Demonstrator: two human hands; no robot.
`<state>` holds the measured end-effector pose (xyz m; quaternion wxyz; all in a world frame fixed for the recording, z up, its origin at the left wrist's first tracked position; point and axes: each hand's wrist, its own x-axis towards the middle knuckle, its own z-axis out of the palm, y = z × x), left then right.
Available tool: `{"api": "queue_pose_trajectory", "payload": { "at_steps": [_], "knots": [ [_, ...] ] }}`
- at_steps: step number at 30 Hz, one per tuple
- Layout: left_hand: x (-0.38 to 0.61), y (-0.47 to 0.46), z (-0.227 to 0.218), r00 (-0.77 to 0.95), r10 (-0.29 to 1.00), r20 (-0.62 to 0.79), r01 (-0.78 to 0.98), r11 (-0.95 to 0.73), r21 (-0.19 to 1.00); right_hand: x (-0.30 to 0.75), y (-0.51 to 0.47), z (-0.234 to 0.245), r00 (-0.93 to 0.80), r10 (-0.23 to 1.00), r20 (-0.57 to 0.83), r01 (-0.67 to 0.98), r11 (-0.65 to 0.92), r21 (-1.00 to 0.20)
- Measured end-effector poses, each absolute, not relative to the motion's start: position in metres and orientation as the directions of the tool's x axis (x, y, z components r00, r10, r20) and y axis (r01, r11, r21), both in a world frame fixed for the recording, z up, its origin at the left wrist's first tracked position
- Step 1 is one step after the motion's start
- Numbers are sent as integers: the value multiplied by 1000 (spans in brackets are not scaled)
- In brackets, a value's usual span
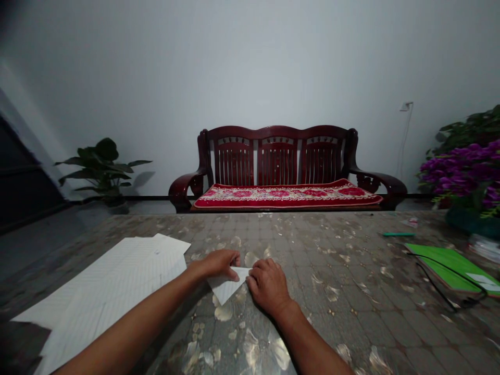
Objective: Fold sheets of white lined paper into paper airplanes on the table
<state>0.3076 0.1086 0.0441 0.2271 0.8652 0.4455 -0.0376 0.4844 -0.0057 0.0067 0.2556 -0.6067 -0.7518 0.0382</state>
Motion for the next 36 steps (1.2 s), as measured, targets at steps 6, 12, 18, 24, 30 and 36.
{"api": "queue_pose_trajectory", "payload": {
  "at_steps": [6, 12, 18, 24, 30, 36],
  "knots": [
    [308, 99, 44, 584, 800, -139, 725, -438, 531, 491, 7, -11, 155, 918, 366, 747, 134, -652],
    [319, 79, 55, 513, 767, 385, 246, -561, 790, 490, 16, -11, 194, 861, 470, 558, 298, -775],
    [319, 74, 23, 546, 654, 523, 146, -689, 709, 501, 4, 5, -181, 704, 687, 841, 473, -263],
    [293, 69, 0, 696, 506, 510, 292, -847, 443, 500, 8, 1, -270, 823, 499, 939, 339, -51],
    [276, 51, 1, 771, 468, 432, 410, -884, 227, 490, 8, 5, -234, 912, 337, 964, 264, -44],
    [272, 51, -10, 724, 543, 425, 496, -838, 227, 485, -3, 10, -276, 876, 396, 904, 377, -203]
  ]
}}
